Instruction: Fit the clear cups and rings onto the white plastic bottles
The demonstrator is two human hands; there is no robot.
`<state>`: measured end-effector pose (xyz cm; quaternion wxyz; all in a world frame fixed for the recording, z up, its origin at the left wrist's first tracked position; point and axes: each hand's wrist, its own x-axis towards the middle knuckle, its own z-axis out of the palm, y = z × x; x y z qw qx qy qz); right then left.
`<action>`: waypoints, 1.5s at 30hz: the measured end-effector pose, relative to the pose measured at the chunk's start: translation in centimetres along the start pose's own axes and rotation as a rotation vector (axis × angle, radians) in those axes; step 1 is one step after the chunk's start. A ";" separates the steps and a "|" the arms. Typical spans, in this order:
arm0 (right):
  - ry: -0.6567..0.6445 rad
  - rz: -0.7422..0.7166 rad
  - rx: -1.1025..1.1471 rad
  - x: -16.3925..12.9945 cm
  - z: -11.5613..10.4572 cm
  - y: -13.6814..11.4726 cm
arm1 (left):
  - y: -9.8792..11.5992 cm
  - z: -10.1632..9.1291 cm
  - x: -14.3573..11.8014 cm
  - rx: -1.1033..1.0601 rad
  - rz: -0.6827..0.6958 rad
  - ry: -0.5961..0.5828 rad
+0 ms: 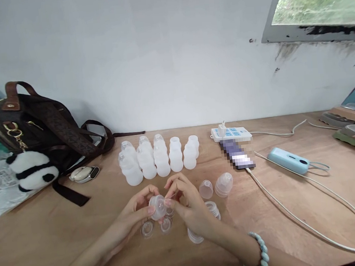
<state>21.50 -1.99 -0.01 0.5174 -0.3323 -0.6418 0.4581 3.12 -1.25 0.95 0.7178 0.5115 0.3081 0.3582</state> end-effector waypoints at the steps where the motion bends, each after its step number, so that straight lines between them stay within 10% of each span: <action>1: -0.007 0.033 0.048 0.1 0.0 0.1 | -0.1 0.0 0.1 0.016 0.002 0.014; 18: 0.051 0.146 0.222 -0.2 -0.1 -1.5 | 0.5 -0.5 0.0 0.119 0.159 0.099; 30: -0.123 -0.144 -0.379 1.0 -1.6 -1.5 | 0.7 -1.1 0.4 0.183 0.134 0.147; 45: -0.290 -0.202 -0.530 2.0 -1.8 -1.9 | -0.5 -1.0 0.7 0.213 0.099 0.100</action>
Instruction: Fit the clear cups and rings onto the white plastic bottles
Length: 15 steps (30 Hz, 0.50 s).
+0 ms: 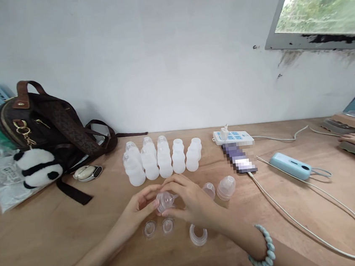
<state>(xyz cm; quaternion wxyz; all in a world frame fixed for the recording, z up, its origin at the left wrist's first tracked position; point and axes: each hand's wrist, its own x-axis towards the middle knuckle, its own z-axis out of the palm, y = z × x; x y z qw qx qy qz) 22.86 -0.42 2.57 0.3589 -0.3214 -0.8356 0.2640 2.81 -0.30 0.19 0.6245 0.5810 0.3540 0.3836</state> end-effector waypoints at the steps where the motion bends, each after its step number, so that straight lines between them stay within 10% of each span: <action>1: 0.015 0.020 0.028 0.3 -0.6 0.2 | -0.1 0.0 0.0 0.009 0.007 0.026; 8: 0.318 0.139 -0.303 4.0 -6.3 2.9 | -0.3 -0.1 0.0 0.078 0.021 0.140; 15: 0.057 0.101 -0.722 7.2 -5.9 4.1 | -0.1 -0.1 -0.2 0.104 0.067 0.178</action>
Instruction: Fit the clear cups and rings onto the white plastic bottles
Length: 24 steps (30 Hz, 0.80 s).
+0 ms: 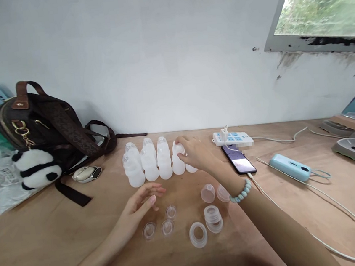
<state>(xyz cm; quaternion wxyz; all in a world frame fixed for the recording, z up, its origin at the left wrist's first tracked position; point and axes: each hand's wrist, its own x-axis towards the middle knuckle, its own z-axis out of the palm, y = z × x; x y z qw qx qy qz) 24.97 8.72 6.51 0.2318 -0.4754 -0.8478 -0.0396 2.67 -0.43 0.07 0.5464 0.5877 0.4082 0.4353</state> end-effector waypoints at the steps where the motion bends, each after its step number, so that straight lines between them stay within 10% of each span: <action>1: -0.017 -0.007 -0.015 0.2 0.1 -0.2 | 0.1 0.0 0.0 0.002 -0.003 0.005; 12: -0.087 -0.015 -0.081 -1.6 -0.2 -1.1 | 0.5 -0.1 -0.1 0.039 0.023 0.017; 24: 0.199 0.194 0.928 -7.4 1.7 -2.8 | -0.5 0.4 -0.1 -0.046 0.068 0.010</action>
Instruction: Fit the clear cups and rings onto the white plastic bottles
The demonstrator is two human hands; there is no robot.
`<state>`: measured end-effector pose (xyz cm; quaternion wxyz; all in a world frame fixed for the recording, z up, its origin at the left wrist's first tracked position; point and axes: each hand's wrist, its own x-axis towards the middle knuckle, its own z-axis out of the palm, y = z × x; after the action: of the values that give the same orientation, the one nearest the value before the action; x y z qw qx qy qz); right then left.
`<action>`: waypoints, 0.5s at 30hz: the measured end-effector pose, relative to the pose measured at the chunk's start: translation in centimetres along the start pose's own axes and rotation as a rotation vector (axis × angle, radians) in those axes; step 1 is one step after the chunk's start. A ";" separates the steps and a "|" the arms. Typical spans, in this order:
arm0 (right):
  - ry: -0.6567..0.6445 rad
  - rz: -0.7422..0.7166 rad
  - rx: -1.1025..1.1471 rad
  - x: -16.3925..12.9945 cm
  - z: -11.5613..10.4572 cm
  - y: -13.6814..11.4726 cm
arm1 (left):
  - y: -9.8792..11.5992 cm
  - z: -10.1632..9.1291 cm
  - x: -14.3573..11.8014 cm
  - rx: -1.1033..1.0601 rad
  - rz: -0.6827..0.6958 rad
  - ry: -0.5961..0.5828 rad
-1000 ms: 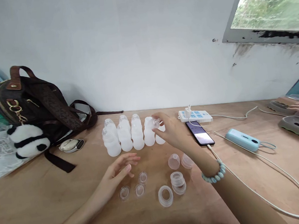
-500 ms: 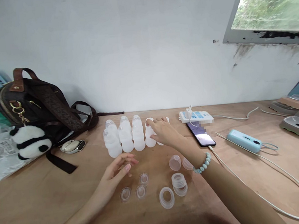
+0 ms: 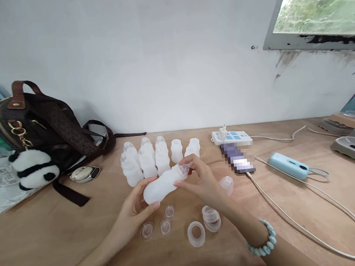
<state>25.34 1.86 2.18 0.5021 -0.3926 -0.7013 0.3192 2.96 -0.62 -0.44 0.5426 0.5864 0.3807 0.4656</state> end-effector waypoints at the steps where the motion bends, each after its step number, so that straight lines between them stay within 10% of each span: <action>1: -0.014 0.008 0.038 -0.1 0.1 0.2 | 0.0 0.0 0.1 -0.014 -0.009 0.003; 15: -0.108 -0.216 -0.103 -0.9 0.1 -0.5 | 0.5 -1.3 0.9 -0.218 -0.351 0.030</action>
<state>25.27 0.85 2.21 0.4742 -0.3225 -0.7810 0.2473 1.97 0.49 0.10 0.6698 0.4421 0.4323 0.4111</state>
